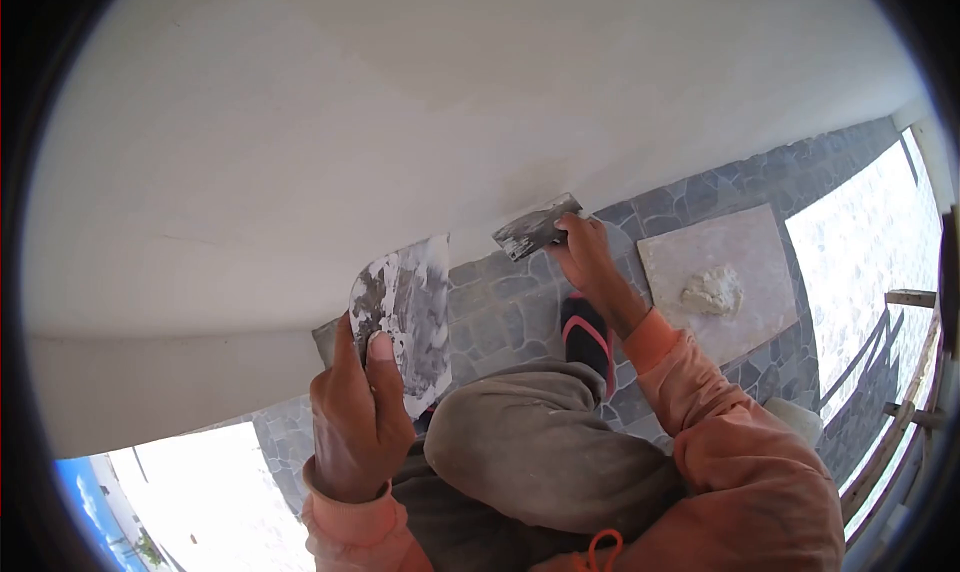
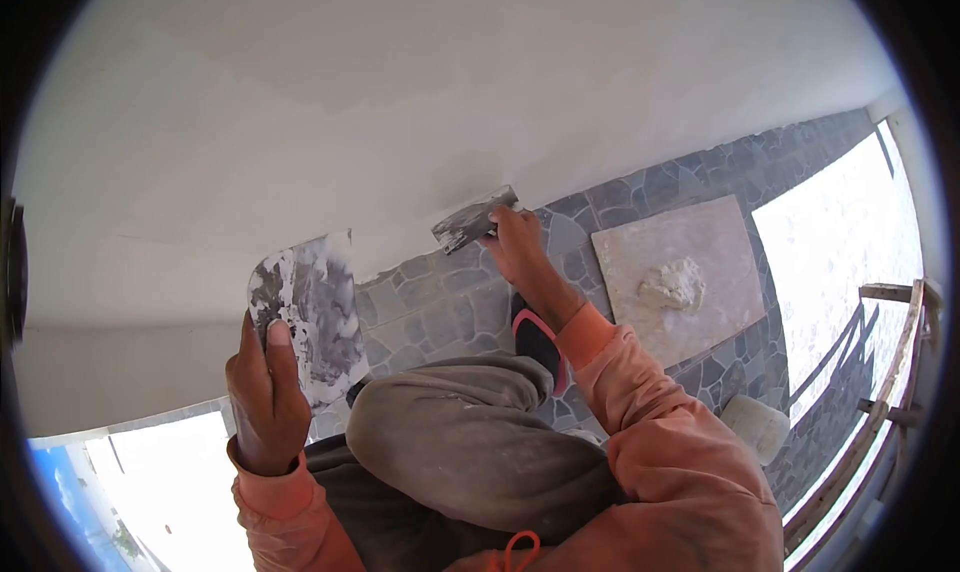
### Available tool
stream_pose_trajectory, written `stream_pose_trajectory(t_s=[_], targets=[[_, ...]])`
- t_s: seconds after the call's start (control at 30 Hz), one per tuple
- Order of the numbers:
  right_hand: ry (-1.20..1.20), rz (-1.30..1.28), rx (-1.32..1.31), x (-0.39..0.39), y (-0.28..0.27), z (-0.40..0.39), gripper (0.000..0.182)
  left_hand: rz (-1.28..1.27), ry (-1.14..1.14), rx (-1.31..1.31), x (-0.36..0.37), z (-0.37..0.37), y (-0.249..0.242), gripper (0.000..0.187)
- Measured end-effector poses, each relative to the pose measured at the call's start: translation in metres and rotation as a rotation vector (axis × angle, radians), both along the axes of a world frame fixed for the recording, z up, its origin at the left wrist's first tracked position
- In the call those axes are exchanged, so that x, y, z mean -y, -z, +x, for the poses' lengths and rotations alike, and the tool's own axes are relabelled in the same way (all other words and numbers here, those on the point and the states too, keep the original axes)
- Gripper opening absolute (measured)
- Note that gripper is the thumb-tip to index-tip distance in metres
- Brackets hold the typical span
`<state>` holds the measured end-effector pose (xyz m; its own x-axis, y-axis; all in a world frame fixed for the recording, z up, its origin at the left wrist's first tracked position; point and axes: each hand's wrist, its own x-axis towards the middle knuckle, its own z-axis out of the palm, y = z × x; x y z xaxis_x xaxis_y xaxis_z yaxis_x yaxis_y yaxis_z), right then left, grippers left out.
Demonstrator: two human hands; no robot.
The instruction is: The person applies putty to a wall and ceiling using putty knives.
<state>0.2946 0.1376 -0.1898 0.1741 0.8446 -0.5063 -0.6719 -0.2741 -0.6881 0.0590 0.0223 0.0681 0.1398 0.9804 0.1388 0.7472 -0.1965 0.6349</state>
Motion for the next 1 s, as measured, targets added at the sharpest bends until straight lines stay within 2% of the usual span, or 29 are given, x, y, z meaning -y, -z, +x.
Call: stream_pose_trajectory(t_s=[0.07, 0.1, 0.17, 0.23, 0.3, 0.37, 0.47, 0.57, 0.63, 0.7, 0.83, 0.9, 0.97, 1.0], targets=[[0.008, -0.029, -0.114, 0.016, -0.009, 0.013, 0.024, -0.017, -0.001, -0.005, 0.0, 0.0, -0.001, 0.037], [-0.028, -0.038, -0.082, 0.021, 0.001, 0.022, 0.025, -0.002, 0.0, -0.003, 0.001, -0.001, 0.0, 0.037], [-0.098, -0.065, -0.026, 0.025, 0.058, 0.04, 0.026, 0.02, 0.004, -0.008, 0.001, -0.002, 0.001, 0.037], [-0.21, -0.113, 0.296, 0.019, 0.145, 0.054, 0.025, -0.012, -0.002, -0.013, 0.001, -0.001, -0.002, 0.037], [-0.322, -0.029, 0.79, 0.02, 0.188, 0.06, 0.029, -0.036, -0.013, -0.015, 0.001, 0.001, -0.001, 0.037], [-0.419, 0.215, 1.446, 0.019, 0.203, 0.057, 0.037, -0.046, -0.029, -0.018, 0.001, 0.001, -0.001, 0.037], [-0.312, 0.429, 1.641, 0.007, 0.212, 0.054, 0.041, -0.034, -0.038, -0.044, -0.001, 0.002, 0.001, 0.037], [-0.295, 0.363, 1.586, -0.004, 0.193, 0.042, 0.044, 0.008, -0.014, -0.06, -0.002, -0.002, 0.006, 0.036], [-0.168, 0.427, 1.365, -0.013, 0.255, 0.045, 0.045, -0.02, -0.016, -0.041, -0.003, -0.001, 0.004, 0.036], [-0.135, 0.432, 1.234, -0.017, 0.262, 0.042, 0.047, -0.018, -0.015, -0.031, -0.004, 0.0, 0.003, 0.036], [-0.172, 0.425, 1.36, -0.005, 0.236, 0.032, 0.046, -0.002, 0.001, -0.032, -0.005, 0.001, 0.003, 0.037], [-0.05, 0.274, 1.009, -0.004, 0.198, 0.019, 0.04, -0.009, 0.004, -0.031, -0.005, 0.001, 0.002, 0.037], [0.148, -0.071, 0.13, -0.005, 0.115, -0.005, 0.032, -0.018, 0.005, -0.026, -0.004, 0.002, 0.002, 0.037], [0.144, -0.033, 0.17, -0.004, 0.096, -0.01, 0.027, -0.014, 0.006, -0.025, -0.003, 0.001, 0.003, 0.037]])
